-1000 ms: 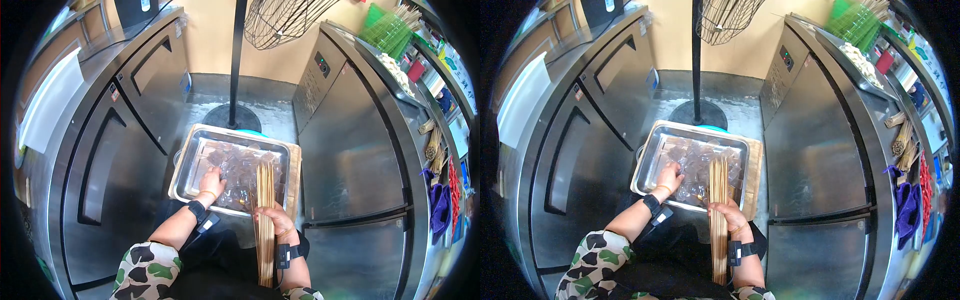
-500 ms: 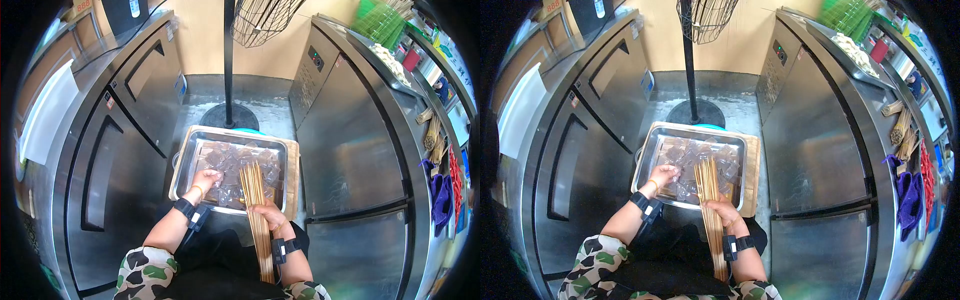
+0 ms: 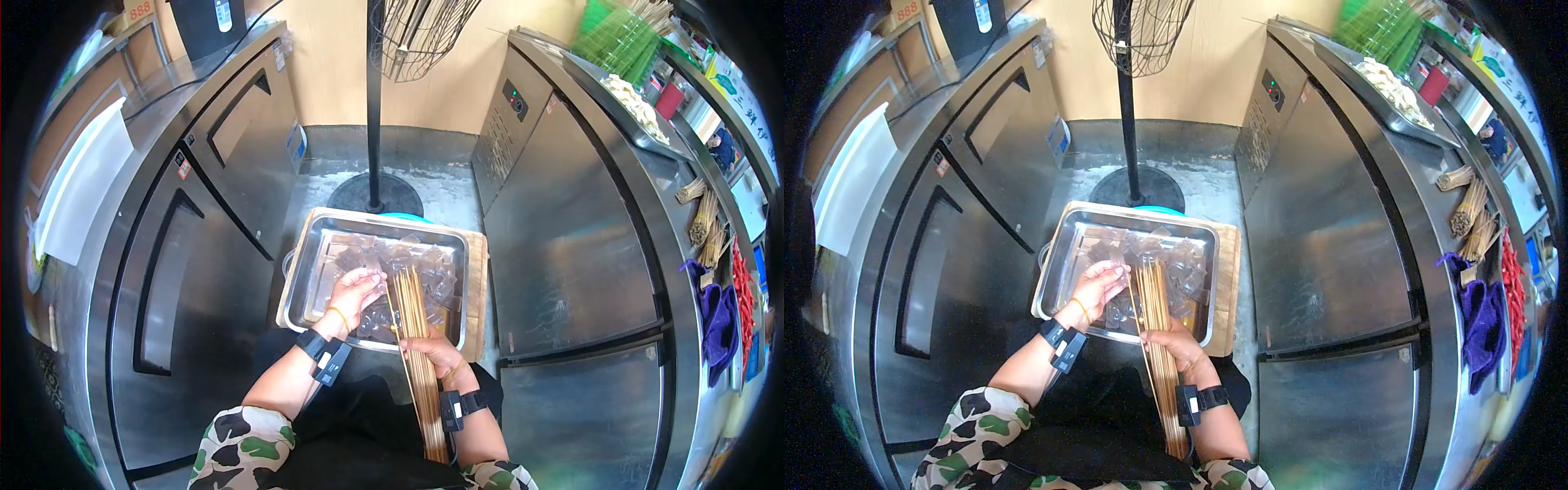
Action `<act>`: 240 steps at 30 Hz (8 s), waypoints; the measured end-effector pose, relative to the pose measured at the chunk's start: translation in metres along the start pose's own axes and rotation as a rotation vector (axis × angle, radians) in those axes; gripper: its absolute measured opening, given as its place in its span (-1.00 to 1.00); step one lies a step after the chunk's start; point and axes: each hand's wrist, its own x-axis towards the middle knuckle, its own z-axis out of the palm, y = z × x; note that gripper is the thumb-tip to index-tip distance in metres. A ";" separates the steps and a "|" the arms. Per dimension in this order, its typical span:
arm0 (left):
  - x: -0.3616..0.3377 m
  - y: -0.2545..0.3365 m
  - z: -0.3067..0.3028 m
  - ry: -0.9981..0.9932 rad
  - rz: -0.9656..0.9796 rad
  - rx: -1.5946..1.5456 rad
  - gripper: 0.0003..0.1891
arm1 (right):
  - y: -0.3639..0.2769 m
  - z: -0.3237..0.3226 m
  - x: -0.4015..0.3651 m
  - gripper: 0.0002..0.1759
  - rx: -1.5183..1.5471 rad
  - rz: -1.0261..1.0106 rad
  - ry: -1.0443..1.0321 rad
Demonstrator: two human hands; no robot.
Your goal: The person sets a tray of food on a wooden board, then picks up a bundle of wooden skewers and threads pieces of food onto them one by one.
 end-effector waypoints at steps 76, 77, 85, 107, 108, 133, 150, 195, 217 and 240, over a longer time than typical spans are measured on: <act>-0.037 -0.045 0.003 -0.026 0.124 0.134 -0.65 | 0.001 0.003 0.007 -0.55 -0.064 -0.032 0.117; -0.038 -0.046 0.002 -0.049 0.211 0.300 -0.67 | 0.001 0.002 0.008 -0.52 -0.063 -0.027 0.121; -0.062 -0.031 -0.001 -0.368 0.291 0.784 -0.78 | 0.004 -0.005 0.009 -0.55 -0.056 -0.021 0.122; 0.110 0.041 -0.072 0.104 0.783 1.661 -0.66 | -0.008 -0.008 0.004 -0.55 0.087 0.042 0.000; 0.111 0.040 -0.069 0.112 0.745 1.709 -0.70 | -0.007 -0.009 0.004 -0.55 0.083 0.043 0.003; 0.001 -0.012 -0.054 -0.020 -0.490 -0.582 -0.73 | 0.005 -0.001 0.001 -0.45 0.011 0.025 0.040; -0.008 0.022 -0.004 -0.041 -0.056 0.072 -0.73 | -0.001 0.010 -0.003 -0.56 -0.039 0.014 -0.070; -0.012 0.006 -0.010 0.104 -0.084 -0.096 -0.83 | -0.004 0.018 -0.003 -0.56 -0.050 -0.002 -0.086; -0.034 -0.033 -0.002 -0.067 0.195 0.064 -0.60 | 0.000 0.005 0.004 -0.49 0.002 -0.021 0.047; 0.007 -0.015 -0.083 0.264 0.525 1.162 -0.74 | -0.004 -0.003 -0.003 -0.69 0.014 -0.078 0.032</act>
